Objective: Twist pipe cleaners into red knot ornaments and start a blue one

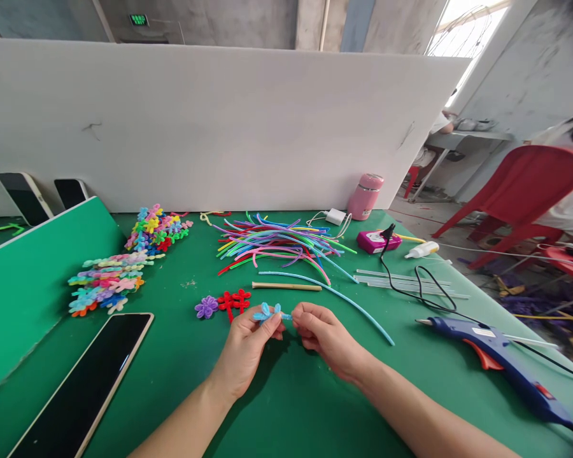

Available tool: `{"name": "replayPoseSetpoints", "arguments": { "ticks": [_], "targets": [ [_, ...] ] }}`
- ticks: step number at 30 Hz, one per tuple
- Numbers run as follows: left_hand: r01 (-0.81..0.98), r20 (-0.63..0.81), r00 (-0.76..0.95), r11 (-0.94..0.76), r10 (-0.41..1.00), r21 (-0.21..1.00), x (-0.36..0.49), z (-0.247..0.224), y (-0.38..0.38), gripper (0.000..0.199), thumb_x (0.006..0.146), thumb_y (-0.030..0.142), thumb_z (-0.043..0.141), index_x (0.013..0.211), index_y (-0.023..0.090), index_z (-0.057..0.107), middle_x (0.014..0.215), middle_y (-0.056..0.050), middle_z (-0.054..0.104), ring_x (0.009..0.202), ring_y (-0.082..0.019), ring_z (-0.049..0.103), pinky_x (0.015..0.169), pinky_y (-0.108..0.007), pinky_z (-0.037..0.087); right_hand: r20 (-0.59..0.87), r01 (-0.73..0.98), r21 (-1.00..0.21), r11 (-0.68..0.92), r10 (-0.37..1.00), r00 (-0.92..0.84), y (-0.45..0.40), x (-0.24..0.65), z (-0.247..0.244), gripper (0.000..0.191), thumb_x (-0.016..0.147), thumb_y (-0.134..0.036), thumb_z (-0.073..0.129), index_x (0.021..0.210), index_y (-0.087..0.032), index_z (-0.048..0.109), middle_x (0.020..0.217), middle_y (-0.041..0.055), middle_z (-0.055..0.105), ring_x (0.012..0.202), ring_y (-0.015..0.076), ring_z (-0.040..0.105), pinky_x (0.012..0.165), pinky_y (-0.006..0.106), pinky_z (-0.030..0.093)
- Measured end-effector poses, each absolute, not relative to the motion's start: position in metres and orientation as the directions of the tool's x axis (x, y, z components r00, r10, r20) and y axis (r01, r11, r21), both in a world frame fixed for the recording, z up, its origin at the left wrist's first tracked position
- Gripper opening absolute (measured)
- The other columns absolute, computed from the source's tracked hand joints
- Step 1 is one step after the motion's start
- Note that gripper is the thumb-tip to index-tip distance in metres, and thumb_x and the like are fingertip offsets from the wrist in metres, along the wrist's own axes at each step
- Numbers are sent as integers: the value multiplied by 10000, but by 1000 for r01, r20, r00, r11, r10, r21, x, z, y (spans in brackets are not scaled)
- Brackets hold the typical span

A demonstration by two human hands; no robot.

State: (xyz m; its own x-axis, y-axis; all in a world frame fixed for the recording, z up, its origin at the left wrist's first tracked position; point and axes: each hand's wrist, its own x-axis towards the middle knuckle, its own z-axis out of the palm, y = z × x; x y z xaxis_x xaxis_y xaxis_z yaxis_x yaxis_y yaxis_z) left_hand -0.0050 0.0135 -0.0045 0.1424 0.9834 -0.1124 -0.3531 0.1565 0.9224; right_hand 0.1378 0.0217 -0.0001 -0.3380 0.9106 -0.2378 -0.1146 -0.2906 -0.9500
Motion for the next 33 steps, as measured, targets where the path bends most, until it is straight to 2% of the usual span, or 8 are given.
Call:
{"name": "replayPoseSetpoints", "arguments": {
  "ticks": [3, 5, 11, 20, 23, 25, 28, 33],
  "targets": [
    [-325, -115, 146, 157, 983, 932, -5, -4, 13, 71, 682, 240, 651, 685, 168, 652, 657, 11, 585, 656, -109, 520, 627, -227, 415, -288, -246, -884, -397, 879, -381, 22, 137, 0, 277, 711, -356, 529, 584, -177, 361, 562, -65, 254, 489, 70, 151, 428, 210, 92],
    [-341, -130, 151, 175, 980, 924, -5, -3, 14, 74, 674, 239, 657, 680, 165, 651, 650, 10, 586, 651, -110, 521, 618, -226, 411, -276, -231, -897, -377, 885, -375, 22, 138, 0, 286, 706, -373, 543, 593, -176, 369, 562, -65, 267, 486, 68, 161, 428, 209, 97],
    [-459, -193, 262, 299, 945, 837, -7, 3, 15, 165, 711, 291, 609, 630, 147, 617, 603, 3, 546, 601, -111, 489, 557, -229, 388, -72, 26, -997, -67, 942, -328, 20, 139, -1, 322, 762, -441, 488, 619, -161, 420, 553, -56, 334, 506, 73, 237, 467, 213, 191],
    [-378, -205, 275, 301, 940, 875, -9, 3, 14, 194, 671, 235, 645, 542, 152, 525, 506, 42, 455, 522, -82, 417, 491, -203, 326, 25, 151, -985, 87, 928, -373, 17, 139, -2, 303, 806, -401, 438, 625, -158, 433, 551, -51, 325, 512, 79, 273, 464, 214, 235],
    [-424, -231, 222, 307, 947, 852, -8, 1, 16, 207, 657, 219, 661, 531, 154, 510, 474, 52, 454, 495, -73, 411, 468, -195, 312, 137, 239, -946, 219, 938, -319, 17, 141, -2, 238, 833, -341, 415, 720, -151, 504, 616, -21, 424, 552, 94, 372, 498, 218, 319],
    [-491, -241, 204, 312, 949, 813, -8, -1, 17, 190, 654, 200, 666, 543, 150, 522, 474, 54, 465, 485, -64, 411, 467, -190, 314, 290, 320, -870, 376, 914, -285, 16, 143, -2, 171, 838, -270, 415, 878, -157, 537, 754, 22, 505, 633, 113, 451, 560, 232, 386],
    [-556, -254, 215, 332, 943, 762, -9, -3, 18, 178, 656, 181, 668, 543, 141, 537, 473, 52, 480, 465, -53, 407, 479, -191, 333, 517, 455, -655, 604, 797, -312, 16, 147, -3, 234, 806, -185, 456, 1033, -182, 512, 891, 66, 527, 743, 143, 505, 626, 259, 440],
    [-587, -290, 264, 392, 920, 708, -8, 0, 16, 165, 640, 165, 681, 538, 136, 555, 469, 50, 487, 451, -48, 413, 504, -199, 367, 682, 611, -284, 739, 604, -413, 17, 148, -3, 172, 796, -187, 510, 953, -180, 579, 805, 68, 548, 694, 153, 497, 596, 270, 442]
  ]
}}
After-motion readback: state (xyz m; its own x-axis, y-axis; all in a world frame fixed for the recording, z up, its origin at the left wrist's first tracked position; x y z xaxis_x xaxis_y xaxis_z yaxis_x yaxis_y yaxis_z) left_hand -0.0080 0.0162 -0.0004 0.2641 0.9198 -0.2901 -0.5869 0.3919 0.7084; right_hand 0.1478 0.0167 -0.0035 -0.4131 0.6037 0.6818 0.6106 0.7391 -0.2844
